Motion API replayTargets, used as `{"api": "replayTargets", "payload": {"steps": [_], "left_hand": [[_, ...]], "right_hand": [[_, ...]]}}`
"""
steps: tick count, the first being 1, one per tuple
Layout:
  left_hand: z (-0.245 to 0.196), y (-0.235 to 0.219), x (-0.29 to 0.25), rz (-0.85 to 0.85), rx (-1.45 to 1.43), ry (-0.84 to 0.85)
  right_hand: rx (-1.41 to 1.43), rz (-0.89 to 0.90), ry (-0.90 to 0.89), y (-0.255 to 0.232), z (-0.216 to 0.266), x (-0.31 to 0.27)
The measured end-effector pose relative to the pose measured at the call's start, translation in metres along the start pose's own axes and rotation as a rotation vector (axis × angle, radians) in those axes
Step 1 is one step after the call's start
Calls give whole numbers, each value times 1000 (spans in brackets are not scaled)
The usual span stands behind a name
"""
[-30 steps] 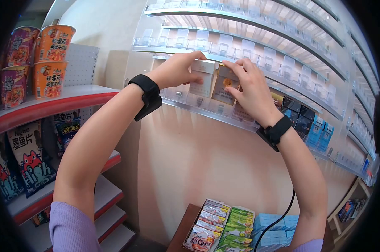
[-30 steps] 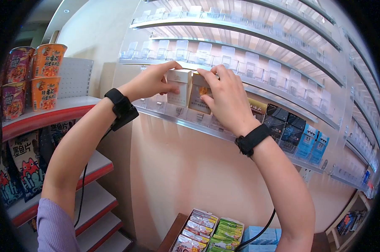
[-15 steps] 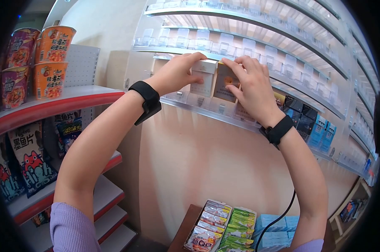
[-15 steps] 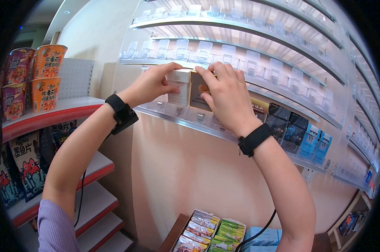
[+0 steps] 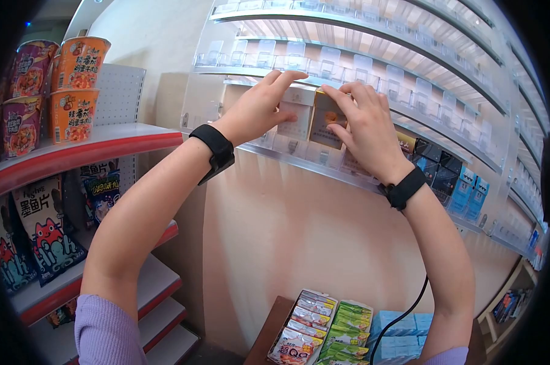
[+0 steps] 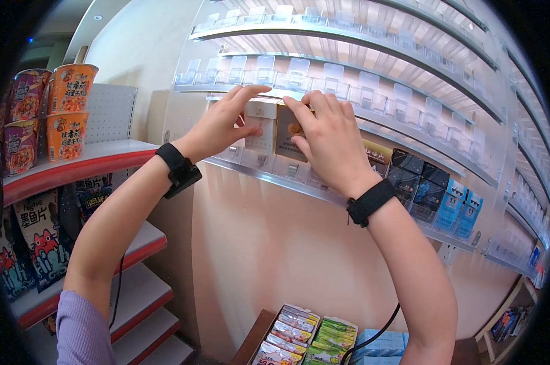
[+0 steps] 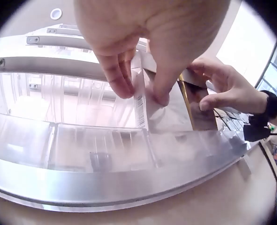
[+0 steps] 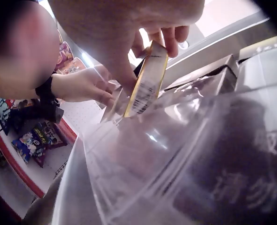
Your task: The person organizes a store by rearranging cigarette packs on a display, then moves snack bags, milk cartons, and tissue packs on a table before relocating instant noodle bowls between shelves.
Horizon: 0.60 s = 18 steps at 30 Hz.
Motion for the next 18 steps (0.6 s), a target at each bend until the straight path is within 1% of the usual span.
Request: {"api": "replayTargets", "payload": {"steps": [2, 5, 9, 14, 18], "left_hand": [[4, 2, -1, 32, -50, -67], [6, 3, -3, 33, -72, -88], [2, 3, -6, 19, -62, -78], [-2, -1, -10, -84, -35, -25], [-2, -2, -11, -122, -39, -17]], "right_hand": [[-1, 3, -5, 0, 1, 0], [3, 13, 3, 0, 1, -1], [-1, 16, 12, 1, 0, -2], [-4, 6, 4, 0, 1, -2], [3, 9, 12, 0, -1, -2]]}}
Point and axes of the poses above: each hand's wrist, its own x-axis towards the middle knuckle, its own y-axis out of the palm, z = x × y, the point moved 8 cm from there along x, towards the middle knuckle, and after that the axes turned 13 degrees about x, right-handed, at the moved point
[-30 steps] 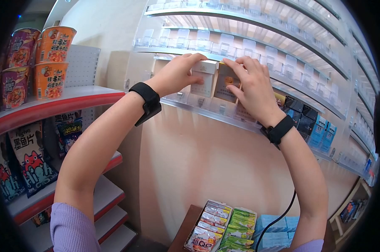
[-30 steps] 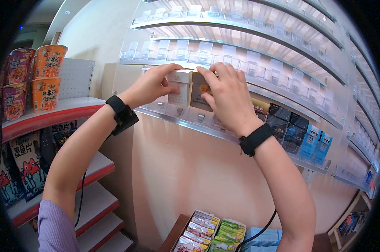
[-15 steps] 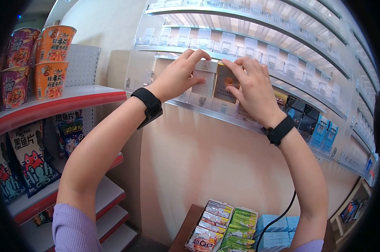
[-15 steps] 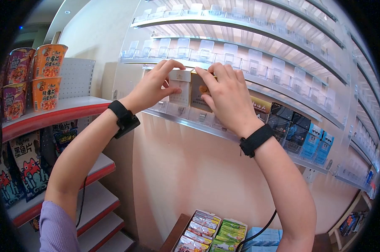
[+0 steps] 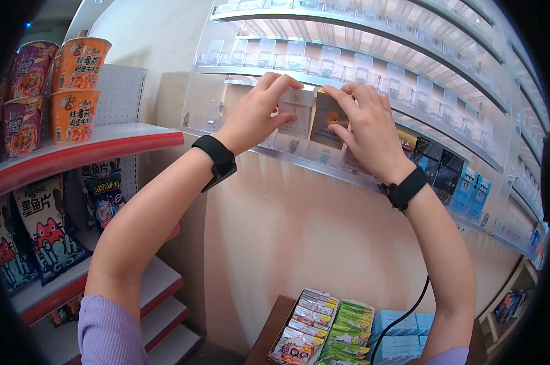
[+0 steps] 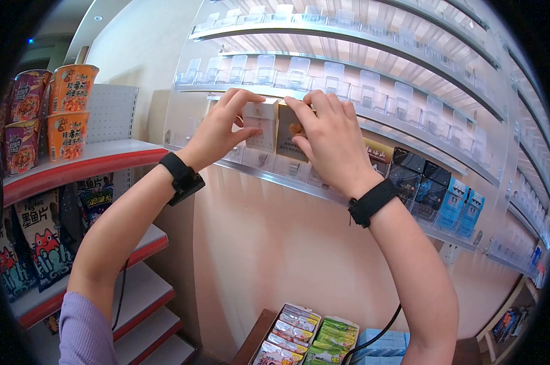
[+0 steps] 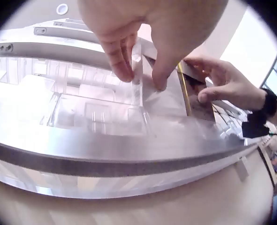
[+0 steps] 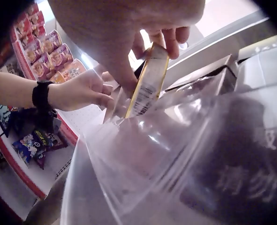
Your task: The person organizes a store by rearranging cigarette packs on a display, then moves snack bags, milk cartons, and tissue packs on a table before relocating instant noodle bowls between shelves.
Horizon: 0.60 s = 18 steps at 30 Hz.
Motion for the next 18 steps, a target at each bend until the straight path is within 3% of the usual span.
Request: {"api": "replayTargets", "payload": {"steps": [5, 18], "left_hand": [[8, 5, 3, 115, -15, -107], [10, 4, 8, 97, -3, -51]], "right_hand": [[2, 5, 4, 0, 0, 1], [-8, -29, -40, -3, 1, 5]]}}
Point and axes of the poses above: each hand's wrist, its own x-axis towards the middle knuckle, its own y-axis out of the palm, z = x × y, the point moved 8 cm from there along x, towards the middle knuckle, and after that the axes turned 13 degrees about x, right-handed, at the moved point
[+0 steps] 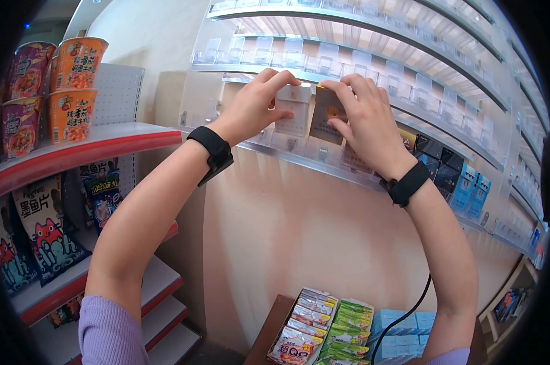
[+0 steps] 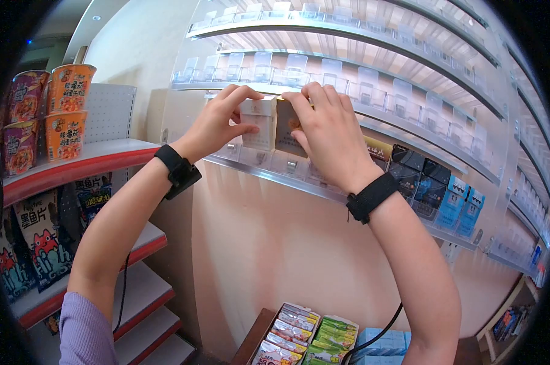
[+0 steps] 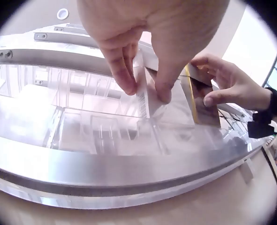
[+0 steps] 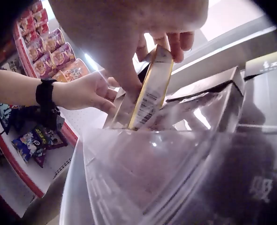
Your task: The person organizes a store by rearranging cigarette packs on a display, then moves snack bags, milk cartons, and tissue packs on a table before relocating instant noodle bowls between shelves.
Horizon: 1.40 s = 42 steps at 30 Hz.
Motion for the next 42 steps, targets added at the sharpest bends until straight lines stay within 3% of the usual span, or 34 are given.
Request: {"api": "replayTargets", "payload": {"steps": [9, 11, 13, 15, 19, 21, 34, 42], "left_hand": [[-2, 3, 1, 47, 87, 16], [-10, 19, -5, 146, 68, 129], [-8, 18, -8, 129, 81, 99], [4, 22, -9, 229, -43, -80], [1, 21, -5, 182, 8, 39], [-2, 18, -3, 114, 175, 125], [3, 20, -6, 114, 138, 78], [2, 21, -9, 159, 120, 5]], "right_hand": [[2, 48, 32, 5, 0, 0], [10, 46, 46, 6, -2, -1], [19, 45, 59, 7, -4, -2], [36, 58, 58, 8, -7, -1], [37, 90, 67, 6, -7, 0], [18, 108, 69, 5, -8, 0], [34, 115, 18, 3, -7, 2], [-212, 173, -117, 14, 6, -12]]}}
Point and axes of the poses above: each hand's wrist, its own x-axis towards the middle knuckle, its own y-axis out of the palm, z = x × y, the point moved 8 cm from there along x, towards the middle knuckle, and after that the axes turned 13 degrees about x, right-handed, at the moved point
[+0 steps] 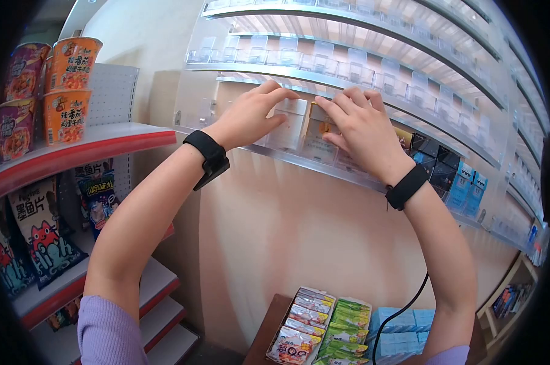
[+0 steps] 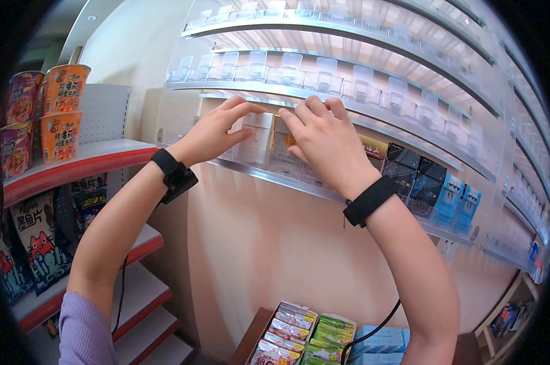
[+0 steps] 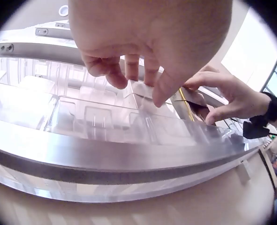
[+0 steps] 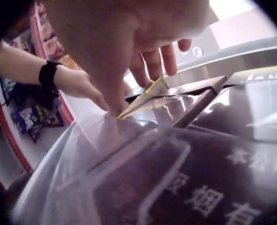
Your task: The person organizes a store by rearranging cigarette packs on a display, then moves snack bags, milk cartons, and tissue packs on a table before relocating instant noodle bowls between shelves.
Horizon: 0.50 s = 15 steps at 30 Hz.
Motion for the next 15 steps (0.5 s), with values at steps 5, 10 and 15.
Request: {"api": "replayTargets", "payload": {"steps": [5, 10, 15], "left_hand": [[1, 1, 1, -5, 9, 7], [1, -6, 6, 36, 16, 35], [2, -13, 9, 130, 74, -13]], "right_hand": [[136, 106, 120, 6, -12, 0], [152, 237, 153, 11, -14, 1], [306, 141, 184, 4, -25, -15]]}}
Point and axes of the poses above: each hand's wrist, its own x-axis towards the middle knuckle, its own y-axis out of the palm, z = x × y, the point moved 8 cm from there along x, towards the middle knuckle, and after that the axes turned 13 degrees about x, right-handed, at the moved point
